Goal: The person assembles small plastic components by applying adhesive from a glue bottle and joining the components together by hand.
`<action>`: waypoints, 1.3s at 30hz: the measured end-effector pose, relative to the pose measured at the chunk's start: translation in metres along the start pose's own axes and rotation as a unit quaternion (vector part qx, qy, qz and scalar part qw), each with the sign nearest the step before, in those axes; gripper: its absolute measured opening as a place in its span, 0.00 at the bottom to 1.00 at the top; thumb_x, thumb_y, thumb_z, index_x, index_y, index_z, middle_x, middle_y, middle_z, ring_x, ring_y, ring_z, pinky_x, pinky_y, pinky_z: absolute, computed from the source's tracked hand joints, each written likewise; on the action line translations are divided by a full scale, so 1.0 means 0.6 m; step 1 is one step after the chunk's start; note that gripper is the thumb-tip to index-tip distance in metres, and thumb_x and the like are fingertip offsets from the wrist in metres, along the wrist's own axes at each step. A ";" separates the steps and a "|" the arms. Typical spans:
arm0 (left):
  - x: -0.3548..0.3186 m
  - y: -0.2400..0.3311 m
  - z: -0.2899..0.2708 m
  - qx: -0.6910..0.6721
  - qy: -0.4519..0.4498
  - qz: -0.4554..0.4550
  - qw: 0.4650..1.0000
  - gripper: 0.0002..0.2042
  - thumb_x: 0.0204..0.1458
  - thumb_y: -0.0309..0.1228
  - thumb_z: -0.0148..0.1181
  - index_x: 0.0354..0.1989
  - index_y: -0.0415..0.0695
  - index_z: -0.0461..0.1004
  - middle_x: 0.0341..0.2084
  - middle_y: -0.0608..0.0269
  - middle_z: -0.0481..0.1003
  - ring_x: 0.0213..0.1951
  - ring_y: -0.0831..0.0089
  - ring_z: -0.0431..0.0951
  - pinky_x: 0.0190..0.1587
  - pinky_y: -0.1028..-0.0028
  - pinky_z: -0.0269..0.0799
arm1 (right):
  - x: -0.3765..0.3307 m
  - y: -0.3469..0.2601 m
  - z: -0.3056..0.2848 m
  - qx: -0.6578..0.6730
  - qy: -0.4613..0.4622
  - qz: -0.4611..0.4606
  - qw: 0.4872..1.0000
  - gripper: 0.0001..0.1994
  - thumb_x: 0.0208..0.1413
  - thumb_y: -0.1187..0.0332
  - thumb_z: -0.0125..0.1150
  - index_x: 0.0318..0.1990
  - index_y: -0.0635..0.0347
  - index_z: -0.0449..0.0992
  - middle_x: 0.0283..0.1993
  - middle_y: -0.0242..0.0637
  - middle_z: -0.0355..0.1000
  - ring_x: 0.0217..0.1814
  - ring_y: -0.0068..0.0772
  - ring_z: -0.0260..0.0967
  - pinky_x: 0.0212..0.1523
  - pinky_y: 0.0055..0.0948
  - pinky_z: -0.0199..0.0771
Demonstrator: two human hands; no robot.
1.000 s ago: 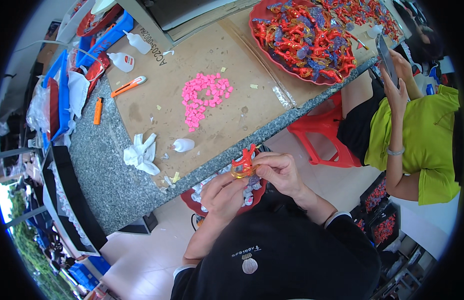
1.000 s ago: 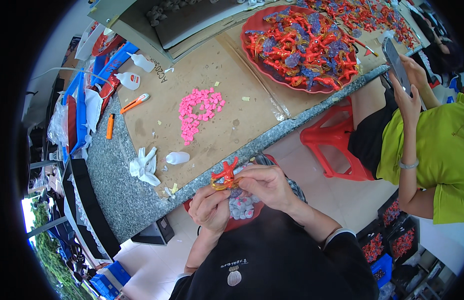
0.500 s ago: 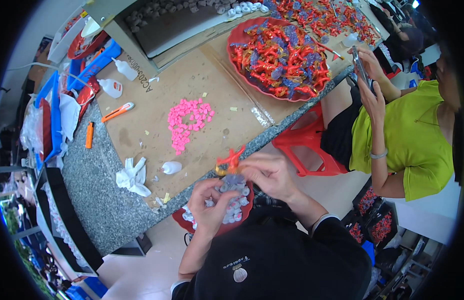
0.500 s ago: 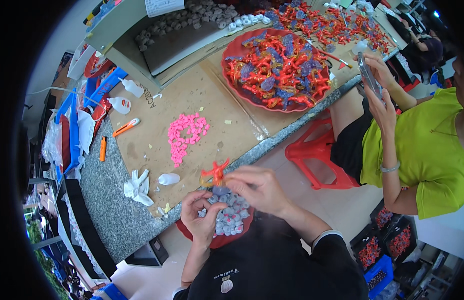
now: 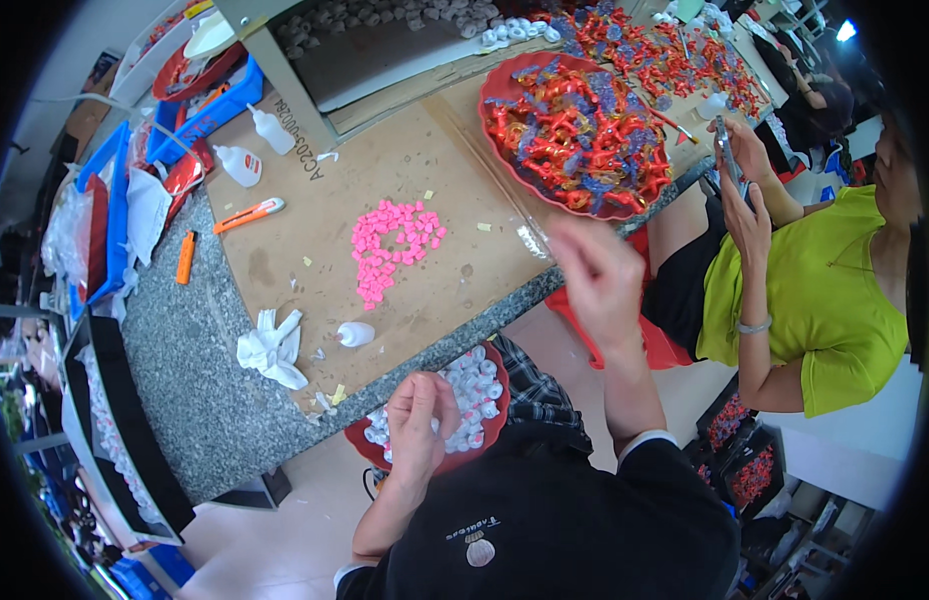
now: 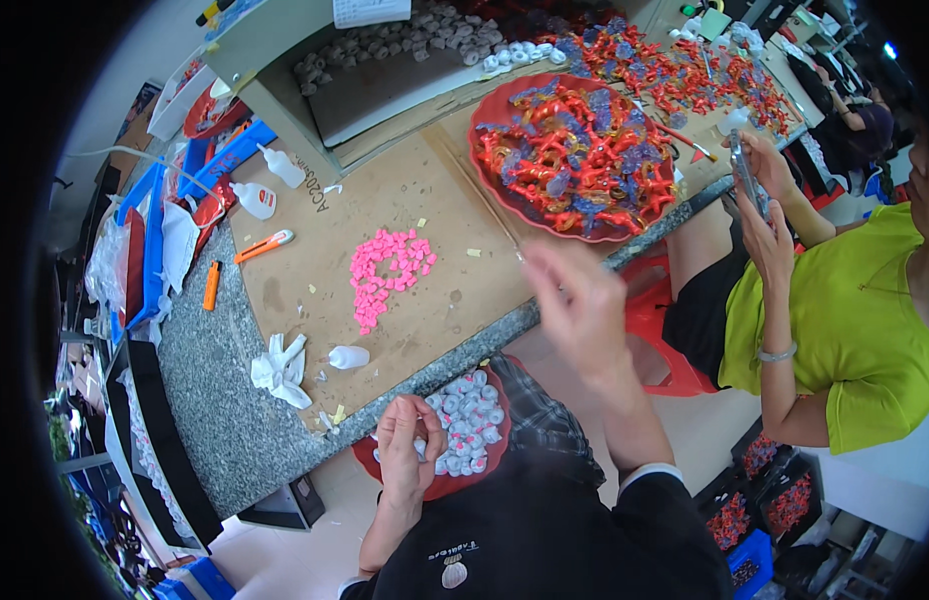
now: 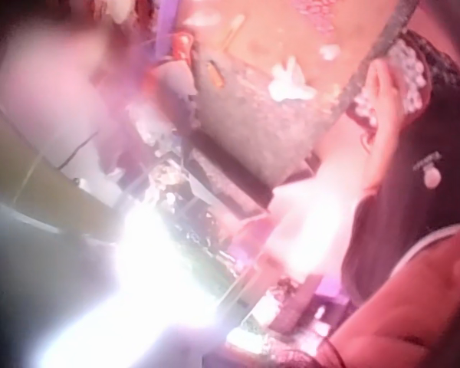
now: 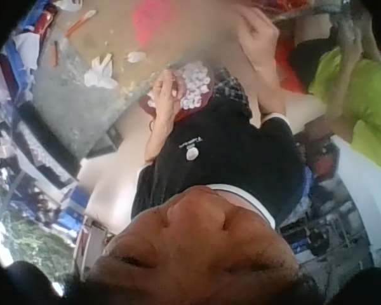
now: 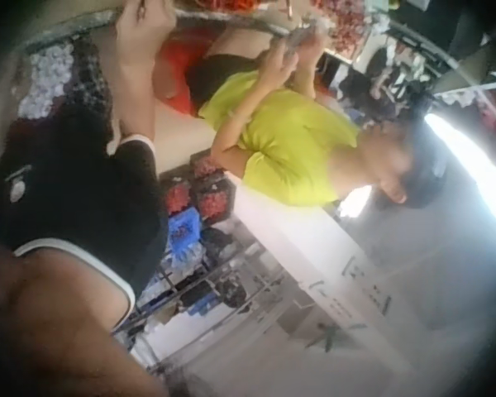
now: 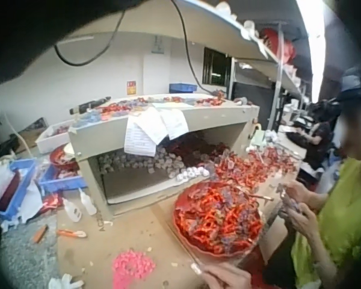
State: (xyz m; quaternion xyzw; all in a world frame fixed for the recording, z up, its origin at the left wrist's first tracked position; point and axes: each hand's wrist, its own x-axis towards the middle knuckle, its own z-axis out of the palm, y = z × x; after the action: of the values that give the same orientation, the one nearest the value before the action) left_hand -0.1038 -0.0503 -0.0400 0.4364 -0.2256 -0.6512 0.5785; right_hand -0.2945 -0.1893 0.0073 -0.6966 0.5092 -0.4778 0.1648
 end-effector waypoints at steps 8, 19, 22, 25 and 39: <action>-0.036 0.008 -0.022 -0.336 0.004 -0.230 0.913 0.13 0.58 0.40 0.44 0.40 0.44 0.68 0.28 0.68 0.70 0.27 0.77 0.67 0.30 0.76 0.61 | -0.155 -0.047 0.024 0.117 -0.263 0.139 0.948 0.00 0.47 0.79 0.56 0.28 0.66 0.72 0.21 0.38 0.68 0.20 0.27 0.65 0.23 0.23 0.64; -0.101 0.024 -0.069 -0.279 0.040 -0.107 0.954 0.10 0.58 0.33 0.47 0.41 0.40 0.69 0.40 0.61 0.71 0.46 0.67 0.70 0.47 0.70 0.66 | -0.084 -0.083 0.139 0.148 -0.267 0.025 0.952 0.04 0.43 0.76 0.62 0.27 0.63 0.72 0.26 0.36 0.70 0.28 0.35 0.67 0.27 0.27 0.65; -0.095 0.033 -0.066 -0.300 0.102 -0.102 0.943 0.11 0.58 0.34 0.46 0.41 0.40 0.69 0.40 0.60 0.72 0.45 0.66 0.71 0.46 0.71 0.67 | -0.070 -0.106 0.189 0.144 -0.226 -0.036 0.963 0.09 0.41 0.72 0.64 0.31 0.61 0.73 0.29 0.36 0.71 0.32 0.37 0.66 0.32 0.31 0.65; -0.092 0.049 -0.055 -0.239 0.130 -0.116 0.955 0.12 0.58 0.35 0.46 0.42 0.40 0.69 0.39 0.61 0.72 0.45 0.66 0.71 0.46 0.72 0.67 | -0.078 -0.106 0.222 0.126 -0.201 -0.090 0.967 0.14 0.40 0.70 0.65 0.37 0.60 0.72 0.33 0.37 0.70 0.36 0.38 0.65 0.36 0.33 0.65; -0.079 0.015 -0.069 -0.148 0.019 -0.089 0.985 0.10 0.55 0.28 0.52 0.43 0.39 0.70 0.32 0.64 0.72 0.25 0.79 0.64 0.30 0.79 0.60 | -0.107 -0.074 0.121 0.222 -0.204 -0.011 0.954 0.15 0.45 0.77 0.57 0.44 0.64 0.68 0.45 0.45 0.69 0.43 0.39 0.69 0.42 0.28 0.69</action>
State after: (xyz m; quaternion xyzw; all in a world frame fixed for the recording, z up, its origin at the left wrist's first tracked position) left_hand -0.0668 0.0017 -0.0399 0.3768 -0.0757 -0.7177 0.5807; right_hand -0.2112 -0.1334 -0.0287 -0.7308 0.3384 -0.4283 0.4099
